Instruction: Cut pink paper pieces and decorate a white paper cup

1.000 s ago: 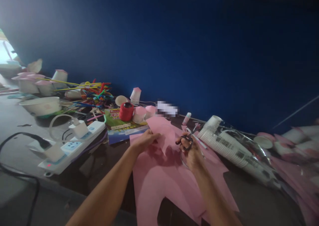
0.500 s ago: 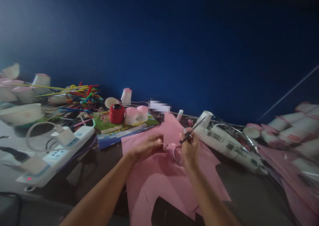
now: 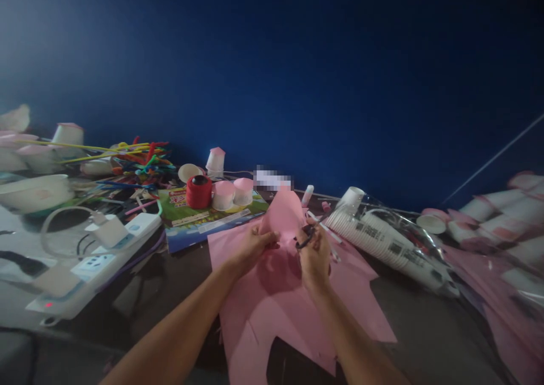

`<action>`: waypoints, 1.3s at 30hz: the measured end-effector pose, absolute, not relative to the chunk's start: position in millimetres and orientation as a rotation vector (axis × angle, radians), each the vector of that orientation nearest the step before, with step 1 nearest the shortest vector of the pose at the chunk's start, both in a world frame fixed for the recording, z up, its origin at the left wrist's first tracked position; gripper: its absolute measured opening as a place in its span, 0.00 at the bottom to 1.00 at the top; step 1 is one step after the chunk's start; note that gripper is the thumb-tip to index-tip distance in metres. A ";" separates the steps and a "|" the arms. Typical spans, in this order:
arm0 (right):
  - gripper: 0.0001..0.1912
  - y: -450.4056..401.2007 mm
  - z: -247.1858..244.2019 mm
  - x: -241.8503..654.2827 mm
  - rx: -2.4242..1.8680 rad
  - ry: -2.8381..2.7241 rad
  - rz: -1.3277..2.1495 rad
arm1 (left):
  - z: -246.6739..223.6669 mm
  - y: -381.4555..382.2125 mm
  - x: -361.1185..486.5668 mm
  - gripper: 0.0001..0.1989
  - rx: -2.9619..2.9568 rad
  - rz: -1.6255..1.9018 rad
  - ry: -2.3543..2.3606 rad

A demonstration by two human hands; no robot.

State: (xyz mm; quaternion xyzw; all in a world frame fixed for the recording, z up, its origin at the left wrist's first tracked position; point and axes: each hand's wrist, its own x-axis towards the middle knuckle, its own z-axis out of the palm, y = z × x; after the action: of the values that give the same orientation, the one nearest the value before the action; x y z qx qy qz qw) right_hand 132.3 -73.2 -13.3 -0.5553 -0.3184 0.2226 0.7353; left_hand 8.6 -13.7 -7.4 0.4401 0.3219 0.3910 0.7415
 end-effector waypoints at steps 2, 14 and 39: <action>0.22 -69.7 -11.8 139.1 -1.121 -0.535 0.665 | -6.8 -11.2 5.0 0.14 0.940 0.820 0.682; 0.21 -69.7 -0.1 156.9 -0.923 -0.264 0.730 | -1.8 -11.0 -1.9 0.14 0.864 0.761 0.460; 0.23 -69.9 -3.5 167.8 -1.151 -0.358 0.275 | 8.9 -36.3 -1.0 0.37 1.035 0.532 0.107</action>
State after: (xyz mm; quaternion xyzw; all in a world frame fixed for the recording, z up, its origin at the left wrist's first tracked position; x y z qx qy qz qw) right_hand 167.8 -69.9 -3.5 -0.5393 -0.1678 0.1290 0.8151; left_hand -1.0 -36.3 8.9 0.4885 0.0505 0.2513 0.8341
